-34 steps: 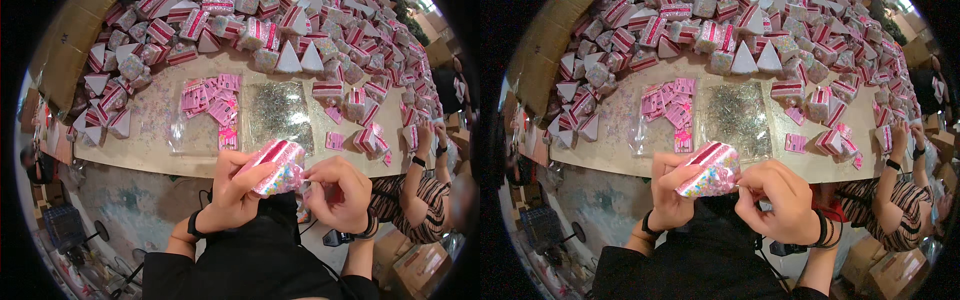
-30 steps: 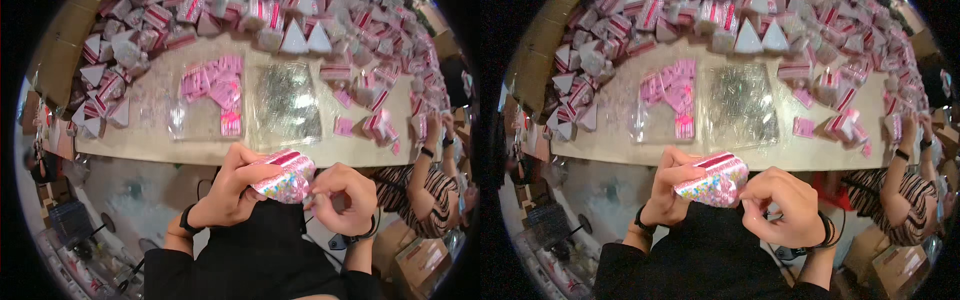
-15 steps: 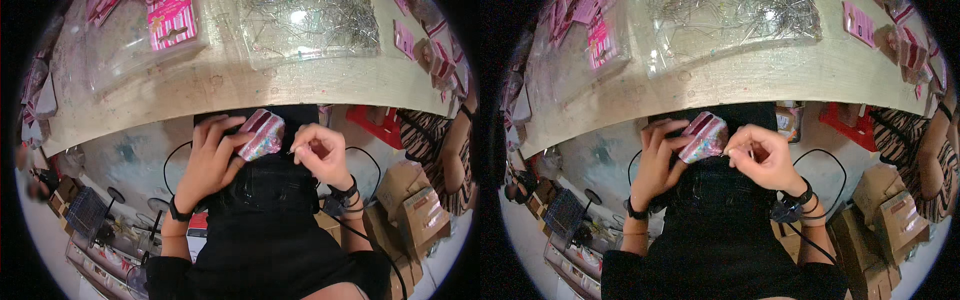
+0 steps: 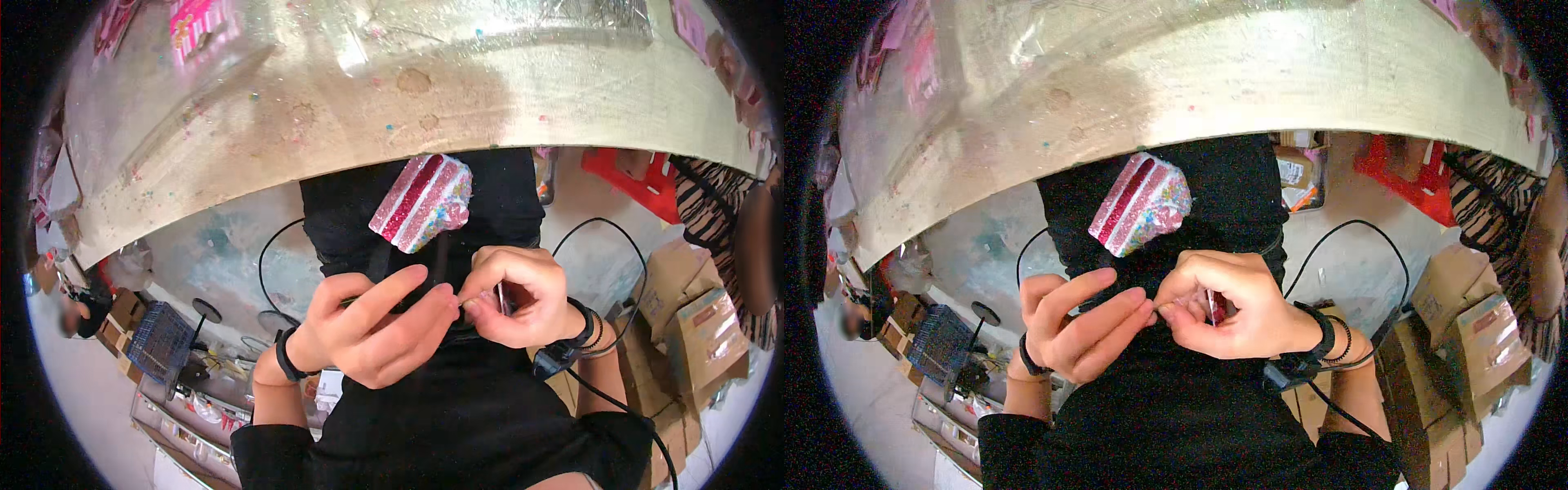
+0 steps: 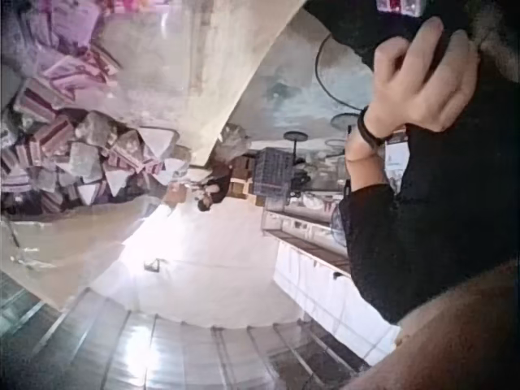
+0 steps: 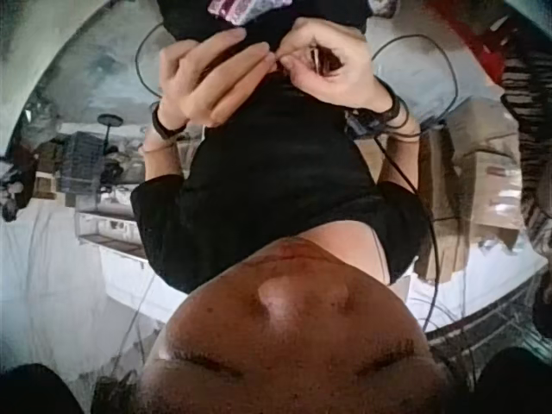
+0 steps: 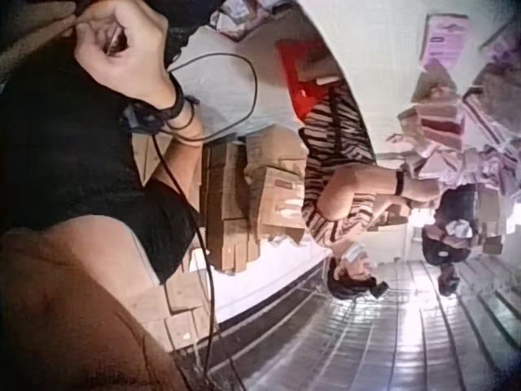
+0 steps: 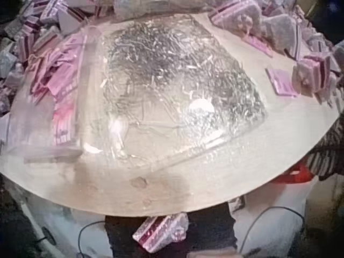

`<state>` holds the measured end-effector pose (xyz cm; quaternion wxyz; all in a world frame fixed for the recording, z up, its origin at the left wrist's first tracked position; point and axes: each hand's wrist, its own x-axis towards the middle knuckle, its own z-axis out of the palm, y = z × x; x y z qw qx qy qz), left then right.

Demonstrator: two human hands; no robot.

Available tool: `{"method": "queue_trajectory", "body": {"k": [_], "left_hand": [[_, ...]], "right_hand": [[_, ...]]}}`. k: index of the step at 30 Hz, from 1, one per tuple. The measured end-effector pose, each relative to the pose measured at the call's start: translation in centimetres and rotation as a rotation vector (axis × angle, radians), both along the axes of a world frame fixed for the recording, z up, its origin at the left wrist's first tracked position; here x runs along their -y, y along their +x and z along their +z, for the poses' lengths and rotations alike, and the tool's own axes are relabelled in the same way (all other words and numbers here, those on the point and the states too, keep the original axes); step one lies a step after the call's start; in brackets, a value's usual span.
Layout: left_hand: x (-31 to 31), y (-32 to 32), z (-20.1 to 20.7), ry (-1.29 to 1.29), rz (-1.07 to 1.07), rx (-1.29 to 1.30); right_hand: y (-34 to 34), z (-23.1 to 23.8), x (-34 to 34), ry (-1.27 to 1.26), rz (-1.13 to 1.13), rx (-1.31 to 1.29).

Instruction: Attaching labels and tags to toy cakes on a production line.

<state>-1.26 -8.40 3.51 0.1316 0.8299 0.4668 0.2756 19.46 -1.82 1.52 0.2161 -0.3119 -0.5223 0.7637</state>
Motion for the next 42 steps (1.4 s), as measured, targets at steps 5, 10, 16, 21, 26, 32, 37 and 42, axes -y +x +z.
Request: {"method": "queue_trajectory", "body": {"k": [5, 10, 16, 21, 26, 32, 37, 42], "left_hand": [[0.4, 0.8, 0.3, -0.222, 0.048, 0.162], [-1.0, 1.0, 1.3, -0.767, 0.133, 0.810], [-0.8, 0.9, 1.6, -0.994, 0.153, 0.851], [-1.1, 1.2, 1.3, -1.037, 0.159, 0.779], [-1.8, 1.3, -0.6, -0.312, 0.090, 0.157], [-3.3, 1.2, -3.2, -0.462, 0.052, -0.118], [-2.2, 1.1, 1.1, -0.717, 0.135, 0.589], [-1.4, 2.1, 1.3, -0.524, 0.217, 0.739]], "right_hand": [[0.2, -0.1, 0.0, 0.506, 0.025, 0.079], [0.9, 1.4, 0.8, 1.198, -0.042, 0.159], [1.5, 1.4, -0.1, 0.752, 0.068, 0.044], [1.4, 0.9, -0.2, 0.575, 0.028, 0.036], [1.2, -0.9, -1.3, 0.316, -0.085, 0.090], [1.7, -2.1, -2.5, 0.558, -0.124, 0.179], [1.2, 2.0, -3.4, 0.606, -0.095, 0.026], [0.8, 4.9, -3.0, 0.559, -0.164, 0.084]]}}
